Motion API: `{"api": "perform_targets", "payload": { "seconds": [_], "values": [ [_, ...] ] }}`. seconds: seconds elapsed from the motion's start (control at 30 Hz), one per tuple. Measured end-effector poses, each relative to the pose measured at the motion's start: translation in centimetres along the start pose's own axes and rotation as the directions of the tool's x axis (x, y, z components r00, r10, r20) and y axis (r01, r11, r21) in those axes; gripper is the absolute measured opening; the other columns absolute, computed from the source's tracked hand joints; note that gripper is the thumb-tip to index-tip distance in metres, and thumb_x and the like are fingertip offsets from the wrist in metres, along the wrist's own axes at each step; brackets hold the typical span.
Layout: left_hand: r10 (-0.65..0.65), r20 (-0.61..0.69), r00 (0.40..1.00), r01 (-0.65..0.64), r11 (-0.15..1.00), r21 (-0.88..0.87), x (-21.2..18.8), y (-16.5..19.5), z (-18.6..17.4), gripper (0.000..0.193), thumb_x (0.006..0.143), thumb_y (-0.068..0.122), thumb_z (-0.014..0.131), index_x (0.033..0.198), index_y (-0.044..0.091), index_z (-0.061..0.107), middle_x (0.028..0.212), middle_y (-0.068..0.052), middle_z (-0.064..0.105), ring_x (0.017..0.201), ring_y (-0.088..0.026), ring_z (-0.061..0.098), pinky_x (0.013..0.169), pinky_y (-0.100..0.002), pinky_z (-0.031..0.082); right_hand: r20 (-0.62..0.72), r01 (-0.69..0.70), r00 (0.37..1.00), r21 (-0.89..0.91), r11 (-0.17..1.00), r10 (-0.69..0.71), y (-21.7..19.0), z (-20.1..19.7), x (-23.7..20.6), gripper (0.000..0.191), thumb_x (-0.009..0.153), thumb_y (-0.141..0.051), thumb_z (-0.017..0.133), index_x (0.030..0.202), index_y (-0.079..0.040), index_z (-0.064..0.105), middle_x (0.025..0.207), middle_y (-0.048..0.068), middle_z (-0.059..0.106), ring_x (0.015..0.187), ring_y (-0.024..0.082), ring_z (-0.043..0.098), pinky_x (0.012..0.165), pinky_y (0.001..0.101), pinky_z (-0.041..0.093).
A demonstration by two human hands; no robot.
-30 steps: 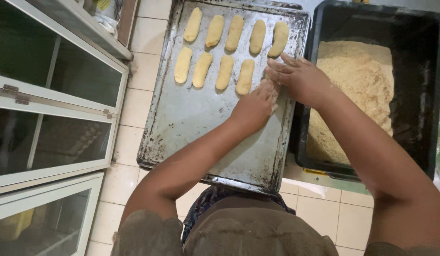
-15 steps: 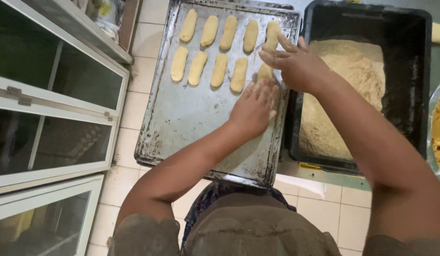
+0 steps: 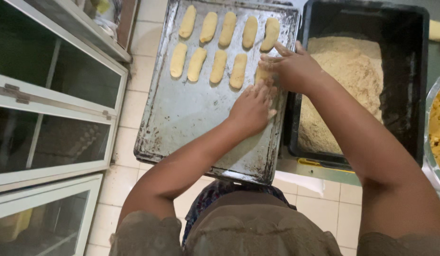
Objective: The person takes elongated dough pieces, rolls and turns them in a tray of breadcrumbs to coat them, then places the coated dough pieces in rows on a metal baking tray, repeating this cycle for successive pieces.
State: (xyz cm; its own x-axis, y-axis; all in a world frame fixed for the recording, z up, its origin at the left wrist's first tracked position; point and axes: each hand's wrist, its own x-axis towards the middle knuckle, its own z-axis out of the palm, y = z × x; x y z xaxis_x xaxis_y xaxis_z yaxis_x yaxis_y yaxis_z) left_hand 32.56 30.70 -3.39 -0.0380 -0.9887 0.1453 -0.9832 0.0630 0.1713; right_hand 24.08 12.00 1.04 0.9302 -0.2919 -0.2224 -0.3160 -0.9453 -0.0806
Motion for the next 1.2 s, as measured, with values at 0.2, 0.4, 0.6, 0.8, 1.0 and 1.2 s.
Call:
{"api": "perform_targets", "payload": {
  "seconds": [0.2, 0.4, 0.6, 0.8, 1.0, 1.2],
  "values": [
    [-0.002, 0.073, 0.997, -0.004, 0.997, 0.077, -0.8, 0.0, 0.6, 0.062, 0.102, 0.044, 0.050, 0.144, -0.003, 0.052, 0.154, -0.025, 0.046, 0.145, -0.038, 0.043, 0.121, -0.049, 0.031, -0.055, -0.001, 0.998, -0.111, 0.994, -0.005, -0.6, 0.7, -0.2, 0.065, 0.091, -0.010, 0.064, 0.148, -0.039, 0.053, 0.162, -0.015, 0.038, 0.153, 0.019, 0.027, 0.121, 0.0631, 0.015],
    [0.050, -0.181, 0.982, -0.044, 0.998, 0.040, -1.6, -0.3, 0.3, 0.061, 0.094, 0.036, 0.057, 0.141, -0.001, 0.059, 0.154, -0.023, 0.048, 0.142, -0.035, 0.046, 0.115, -0.048, 0.037, -0.329, 0.018, 0.943, 0.186, 0.982, 0.044, 0.2, -0.5, -0.7, 0.061, 0.093, -0.005, 0.058, 0.152, -0.020, 0.059, 0.154, 0.004, 0.056, 0.146, 0.029, 0.046, 0.121, 0.0537, 0.037],
    [0.089, -0.097, 0.991, -0.094, 0.994, -0.049, -3.1, -0.8, -0.3, 0.051, 0.098, 0.037, 0.058, 0.131, -0.002, 0.066, 0.149, -0.022, 0.053, 0.139, -0.036, 0.050, 0.115, -0.048, 0.040, -0.316, -0.155, 0.924, 0.209, 0.966, 0.217, -1.1, -1.9, 0.4, 0.035, 0.098, -0.033, 0.069, 0.126, -0.014, 0.075, 0.119, 0.014, 0.072, 0.112, 0.037, 0.057, 0.094, 0.0508, 0.047],
    [0.103, -0.101, 0.989, -0.110, 0.992, -0.059, -3.5, -1.0, -0.3, 0.053, 0.099, 0.040, 0.057, 0.129, -0.002, 0.067, 0.148, -0.024, 0.054, 0.139, -0.036, 0.051, 0.115, -0.048, 0.041, -0.269, -0.164, 0.944, 0.122, 0.979, 0.192, -2.2, -2.0, 1.3, 0.033, 0.098, -0.043, 0.069, 0.106, -0.014, 0.083, 0.115, 0.011, 0.075, 0.111, 0.033, 0.060, 0.103, 0.0461, 0.047],
    [0.116, -0.059, 0.992, -0.121, 0.988, -0.093, -3.9, -0.9, -1.7, 0.054, 0.099, 0.039, 0.058, 0.135, 0.000, 0.062, 0.150, -0.022, 0.052, 0.141, -0.036, 0.047, 0.115, -0.049, 0.039, -0.275, -0.225, 0.915, 0.262, 0.938, 0.296, -1.7, -2.7, 0.1, 0.036, 0.099, -0.040, 0.069, 0.121, -0.012, 0.077, 0.120, 0.014, 0.073, 0.113, 0.037, 0.058, 0.097, 0.0502, 0.045],
    [0.000, -0.246, 0.969, -0.039, 0.987, -0.156, -3.3, -0.1, -1.6, 0.041, 0.093, 0.018, 0.055, 0.130, 0.003, 0.064, 0.139, -0.019, 0.061, 0.127, -0.035, 0.061, 0.097, -0.046, 0.054, -0.547, -0.016, 0.818, 0.284, 0.959, 0.176, 0.9, -3.2, -10.5, 0.040, 0.102, -0.029, 0.072, 0.135, -0.008, 0.072, 0.129, 0.019, 0.069, 0.122, 0.039, 0.061, 0.101, 0.0504, 0.048]
  ]
}}
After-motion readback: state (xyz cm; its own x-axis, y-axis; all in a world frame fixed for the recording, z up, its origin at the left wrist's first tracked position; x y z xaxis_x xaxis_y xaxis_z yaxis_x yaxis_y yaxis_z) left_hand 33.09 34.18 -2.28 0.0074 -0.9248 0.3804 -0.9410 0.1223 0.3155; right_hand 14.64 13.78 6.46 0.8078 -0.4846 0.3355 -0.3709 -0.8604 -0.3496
